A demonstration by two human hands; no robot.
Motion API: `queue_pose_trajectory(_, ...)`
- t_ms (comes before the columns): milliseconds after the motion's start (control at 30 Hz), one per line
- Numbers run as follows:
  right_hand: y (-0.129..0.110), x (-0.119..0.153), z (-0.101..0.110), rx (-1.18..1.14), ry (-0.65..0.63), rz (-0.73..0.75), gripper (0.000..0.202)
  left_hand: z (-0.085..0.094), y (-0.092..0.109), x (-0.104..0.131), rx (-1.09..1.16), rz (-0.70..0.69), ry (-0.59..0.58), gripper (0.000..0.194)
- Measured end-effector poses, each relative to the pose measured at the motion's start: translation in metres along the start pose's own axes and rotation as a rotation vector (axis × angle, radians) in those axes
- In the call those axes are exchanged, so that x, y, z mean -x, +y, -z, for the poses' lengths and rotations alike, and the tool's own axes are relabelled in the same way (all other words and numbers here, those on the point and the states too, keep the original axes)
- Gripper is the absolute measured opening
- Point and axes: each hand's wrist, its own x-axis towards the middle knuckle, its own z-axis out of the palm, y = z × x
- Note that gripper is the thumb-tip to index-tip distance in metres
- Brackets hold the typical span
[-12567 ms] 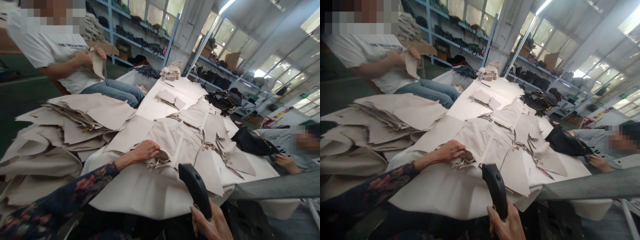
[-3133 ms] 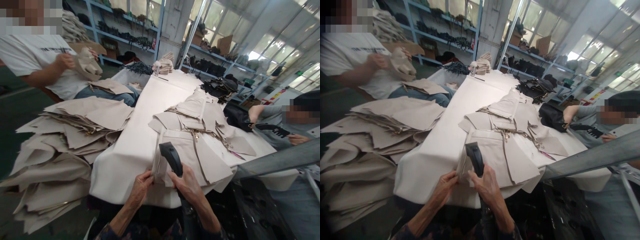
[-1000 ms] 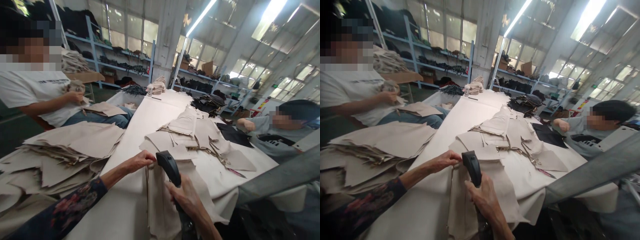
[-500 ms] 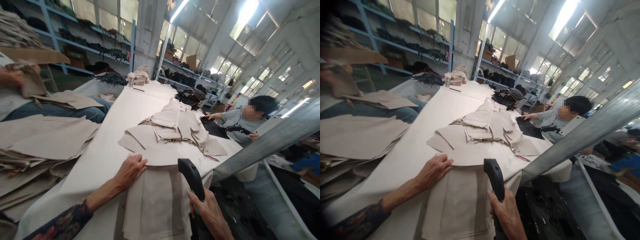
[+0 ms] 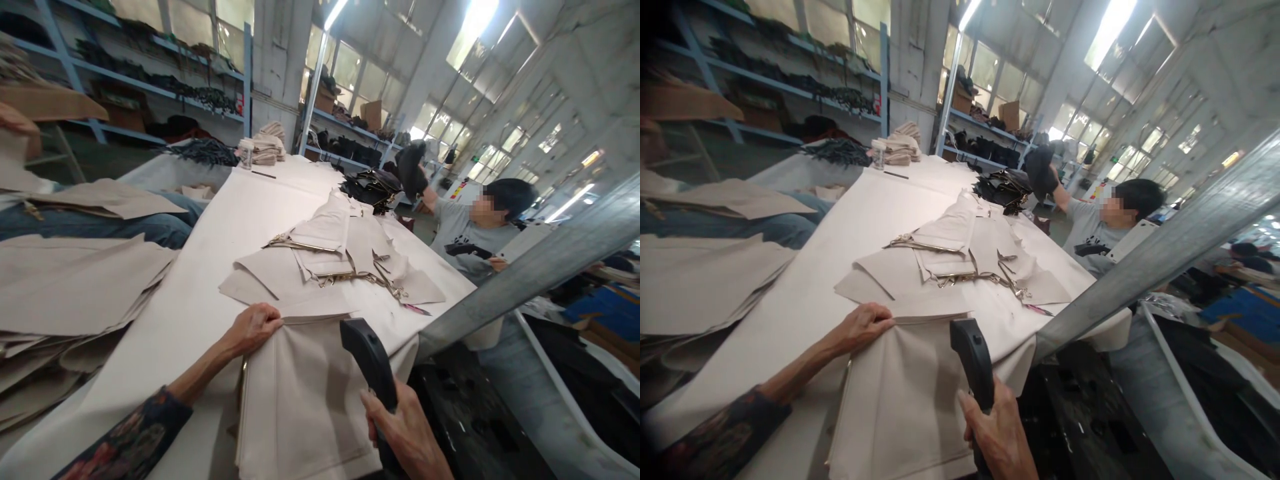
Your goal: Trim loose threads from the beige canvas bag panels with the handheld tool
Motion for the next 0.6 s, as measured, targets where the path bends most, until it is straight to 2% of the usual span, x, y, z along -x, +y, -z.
queue_pose_trajectory(100,-0.001,-0.025,-0.015,-0.078,-0.015,-0.005,0.023,-0.004,-0.006,0.007,0.012,-0.066,0.018,0.028)
queue_pose_trajectory(200,-0.003,-0.049,-0.018,-0.093,0.02,0.008,0.024,-0.011,-0.007,0.018,-0.086,-0.159,0.039,0.024)
queue_pose_trajectory(300,-0.004,-0.055,-0.005,-0.094,0.074,0.009,0.028,-0.022,-0.002,0.03,-0.331,-0.218,0.074,0.025)
queue_pose_trajectory(400,-0.008,-0.046,0.02,-0.064,0.164,-0.017,0.032,-0.032,0.003,0.035,-0.565,-0.308,0.1,0.023)
queue_pose_trajectory(467,-0.012,-0.039,0.036,-0.039,0.209,-0.031,0.032,-0.036,0.003,0.036,-0.635,-0.38,0.114,0.024)
queue_pose_trajectory(533,-0.017,-0.038,0.043,-0.022,0.19,-0.034,0.031,-0.037,0.001,0.035,-0.65,-0.428,0.131,0.025)
queue_pose_trajectory(600,-0.02,-0.044,0.039,-0.02,0.105,-0.032,0.03,-0.039,-0.002,0.034,-0.649,-0.454,0.153,0.025)
